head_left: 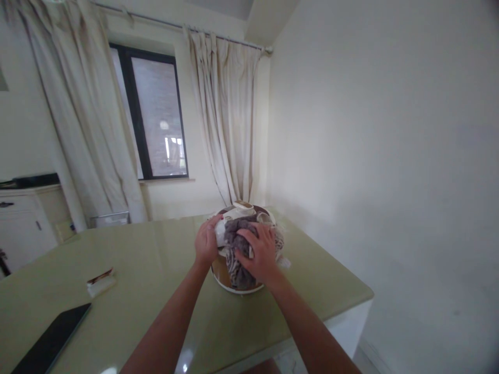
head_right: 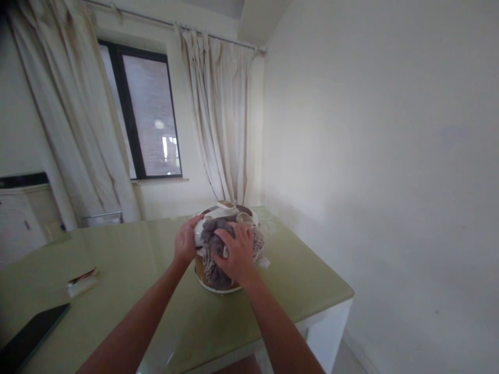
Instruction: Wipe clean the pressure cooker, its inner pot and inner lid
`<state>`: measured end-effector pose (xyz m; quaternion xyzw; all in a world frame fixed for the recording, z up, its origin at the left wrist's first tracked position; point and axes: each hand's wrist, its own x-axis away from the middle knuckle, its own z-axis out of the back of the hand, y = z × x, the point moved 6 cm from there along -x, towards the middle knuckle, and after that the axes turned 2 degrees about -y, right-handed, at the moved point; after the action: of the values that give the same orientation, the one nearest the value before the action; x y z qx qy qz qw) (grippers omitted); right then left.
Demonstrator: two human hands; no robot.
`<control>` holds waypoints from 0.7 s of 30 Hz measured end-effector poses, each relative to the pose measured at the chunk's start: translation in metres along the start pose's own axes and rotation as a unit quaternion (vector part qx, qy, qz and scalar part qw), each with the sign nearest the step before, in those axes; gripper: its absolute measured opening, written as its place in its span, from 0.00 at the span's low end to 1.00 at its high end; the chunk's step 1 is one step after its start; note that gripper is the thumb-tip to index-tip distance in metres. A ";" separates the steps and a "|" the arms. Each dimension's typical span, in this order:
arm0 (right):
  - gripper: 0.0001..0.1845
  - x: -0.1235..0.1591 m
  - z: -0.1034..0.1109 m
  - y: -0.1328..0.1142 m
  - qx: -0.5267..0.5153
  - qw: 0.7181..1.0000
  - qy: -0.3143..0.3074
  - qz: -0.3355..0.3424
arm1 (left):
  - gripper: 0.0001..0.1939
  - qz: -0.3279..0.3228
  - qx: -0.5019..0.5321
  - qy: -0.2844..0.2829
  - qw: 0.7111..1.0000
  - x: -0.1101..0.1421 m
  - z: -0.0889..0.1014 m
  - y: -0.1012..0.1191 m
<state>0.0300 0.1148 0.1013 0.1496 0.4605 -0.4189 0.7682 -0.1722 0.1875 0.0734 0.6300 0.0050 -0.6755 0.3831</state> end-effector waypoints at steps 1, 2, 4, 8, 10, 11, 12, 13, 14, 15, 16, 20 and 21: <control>0.24 0.019 -0.007 -0.005 -0.010 0.999 0.023 0.041 | 0.31 0.006 -0.001 0.000 1.000 0.000 0.000 -0.001; 0.26 0.039 -0.014 -0.006 -0.012 0.997 0.051 0.064 | 0.31 0.012 -0.004 -0.002 1.000 0.001 0.000 -0.002; 0.29 0.074 -0.031 0.002 -0.006 0.992 0.110 0.057 | 0.30 0.023 -0.014 -0.007 1.000 0.001 0.000 -0.003; 0.32 0.127 -0.061 0.048 -0.070 0.960 0.232 -0.140 | 0.30 0.040 -0.034 -0.014 0.999 0.001 0.001 -0.001; 0.33 0.142 -0.071 0.081 -0.148 0.911 0.269 -0.277 | 0.30 0.044 -0.036 -0.010 0.998 0.000 0.002 0.002; 0.33 0.144 -0.075 0.098 -0.196 0.882 0.267 -0.334 | 0.30 0.045 -0.035 -0.009 0.998 0.000 0.002 0.003; 0.33 0.141 -0.078 0.115 -0.246 0.857 0.253 -0.376 | 0.30 0.045 -0.034 -0.007 0.998 0.000 0.002 0.004; 0.32 0.134 -0.080 0.130 -0.294 0.837 0.227 -0.402 | 0.30 0.046 -0.032 -0.006 0.998 0.000 0.002 0.004; 0.31 0.123 -0.080 0.143 -0.333 0.826 0.195 -0.412 | 0.30 0.046 -0.031 -0.004 0.998 0.000 0.002 0.004; 0.30 0.110 -0.077 0.153 -0.356 0.824 0.170 -0.407 | 0.30 0.046 -0.030 -0.003 0.998 0.001 0.002 0.004; 0.29 0.099 -0.073 0.161 -0.366 0.826 0.161 -0.396 | 0.30 0.044 -0.029 -0.002 0.999 0.001 0.001 0.003; 0.32 0.087 -0.067 0.164 -0.356 0.839 0.193 -0.364 | 0.31 0.032 -0.023 -0.002 0.999 0.001 0.001 0.002; 0.33 0.094 -0.069 0.159 -0.336 0.844 0.204 -0.364 | 0.31 0.033 -0.023 -0.004 0.999 0.001 0.001 0.003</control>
<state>0.1349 0.2060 -0.0381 -0.2138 0.7407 -0.4483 0.4525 -0.1721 0.1844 0.0738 0.6183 -0.0015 -0.6645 0.4196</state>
